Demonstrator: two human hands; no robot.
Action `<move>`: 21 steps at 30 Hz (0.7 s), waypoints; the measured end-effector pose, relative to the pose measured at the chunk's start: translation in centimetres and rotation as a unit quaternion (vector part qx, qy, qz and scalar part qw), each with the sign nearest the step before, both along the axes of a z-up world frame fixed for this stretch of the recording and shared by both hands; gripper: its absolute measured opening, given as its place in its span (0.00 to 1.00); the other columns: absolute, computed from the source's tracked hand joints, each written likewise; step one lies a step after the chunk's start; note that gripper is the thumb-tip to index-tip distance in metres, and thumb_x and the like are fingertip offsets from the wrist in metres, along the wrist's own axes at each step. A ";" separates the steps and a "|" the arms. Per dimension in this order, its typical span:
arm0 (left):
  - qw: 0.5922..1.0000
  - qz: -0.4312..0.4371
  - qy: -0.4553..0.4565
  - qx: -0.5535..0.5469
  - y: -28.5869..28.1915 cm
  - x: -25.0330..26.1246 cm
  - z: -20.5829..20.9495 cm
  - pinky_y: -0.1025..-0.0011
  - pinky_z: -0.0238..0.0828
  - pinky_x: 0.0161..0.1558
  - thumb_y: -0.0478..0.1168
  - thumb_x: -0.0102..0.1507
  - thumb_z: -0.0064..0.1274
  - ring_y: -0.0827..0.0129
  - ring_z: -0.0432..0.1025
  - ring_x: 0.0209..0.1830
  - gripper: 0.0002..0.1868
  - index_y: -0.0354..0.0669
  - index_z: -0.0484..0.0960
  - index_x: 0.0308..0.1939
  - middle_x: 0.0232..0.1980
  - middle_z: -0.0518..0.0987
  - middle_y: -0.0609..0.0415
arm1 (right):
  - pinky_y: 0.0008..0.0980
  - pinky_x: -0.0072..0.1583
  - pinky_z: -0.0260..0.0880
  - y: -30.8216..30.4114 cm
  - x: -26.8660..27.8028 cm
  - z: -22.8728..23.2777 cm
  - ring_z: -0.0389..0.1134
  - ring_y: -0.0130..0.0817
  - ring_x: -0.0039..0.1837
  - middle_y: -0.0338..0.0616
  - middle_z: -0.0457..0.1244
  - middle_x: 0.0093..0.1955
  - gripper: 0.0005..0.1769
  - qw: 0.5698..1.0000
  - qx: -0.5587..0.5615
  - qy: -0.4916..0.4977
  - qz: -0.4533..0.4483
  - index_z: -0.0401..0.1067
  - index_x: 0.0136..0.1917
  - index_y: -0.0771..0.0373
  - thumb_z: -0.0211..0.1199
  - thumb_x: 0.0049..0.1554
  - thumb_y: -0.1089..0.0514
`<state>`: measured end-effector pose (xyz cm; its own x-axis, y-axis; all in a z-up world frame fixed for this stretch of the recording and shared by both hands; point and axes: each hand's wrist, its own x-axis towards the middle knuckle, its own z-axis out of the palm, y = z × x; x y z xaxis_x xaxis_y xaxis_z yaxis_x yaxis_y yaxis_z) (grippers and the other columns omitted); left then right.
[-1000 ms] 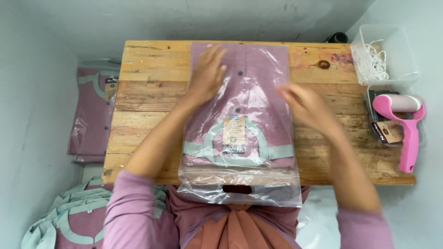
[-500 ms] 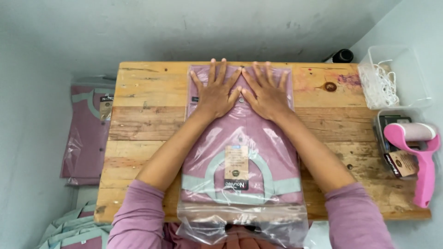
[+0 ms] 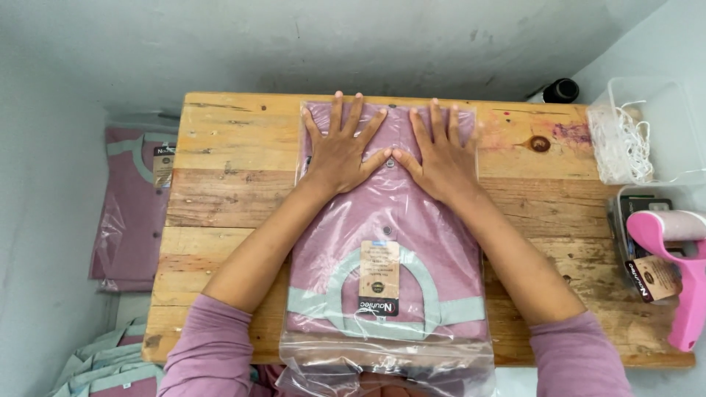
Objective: The person removes a folded shirt from a plastic bag, spreads it out on a wooden table, and uses a lint roller to remove lint from the sleeves and torso of the shirt.
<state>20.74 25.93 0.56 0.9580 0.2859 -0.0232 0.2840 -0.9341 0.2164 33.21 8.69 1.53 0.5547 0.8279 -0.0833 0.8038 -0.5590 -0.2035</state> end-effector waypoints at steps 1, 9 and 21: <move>1.000 0.000 -0.006 -0.001 0.1 0.1 -0.2 0.17 0.16 0.66 0.73 0.69 0.27 0.43 0.28 0.84 0.39 0.69 0.53 0.81 0.86 0.45 0.48 | 0.82 0.72 0.23 0.0 -0.7 0.1 0.26 0.66 0.84 0.54 0.33 0.87 0.43 0.999 -0.020 -0.004 -0.028 0.41 0.85 0.47 0.37 0.65 0.26; 0.999 -0.005 -0.031 -0.016 0.2 -0.6 0.4 0.18 0.18 0.67 0.71 0.69 0.30 0.44 0.31 0.84 0.38 0.66 0.57 0.80 0.85 0.48 0.49 | 0.87 0.68 0.21 -0.3 -1.3 -0.5 0.23 0.68 0.84 0.55 0.31 0.87 0.42 0.997 -0.035 0.008 -0.062 0.38 0.85 0.49 0.33 0.67 0.28; 0.998 -0.061 -0.011 0.008 0.6 -0.3 -0.5 0.16 0.20 0.67 0.75 0.67 0.30 0.48 0.32 0.85 0.38 0.77 0.55 0.80 0.86 0.47 0.59 | 0.71 0.69 0.51 -5.3 -9.6 2.7 0.41 0.75 0.80 0.75 0.42 0.80 0.42 0.991 -0.035 0.008 0.132 0.50 0.80 0.71 0.44 0.66 0.37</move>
<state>20.47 26.51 0.02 0.9858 0.1680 0.0013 0.1641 -0.9645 0.2068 23.58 3.37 4.20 0.3171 0.9361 -0.1522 0.9210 -0.3423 -0.1861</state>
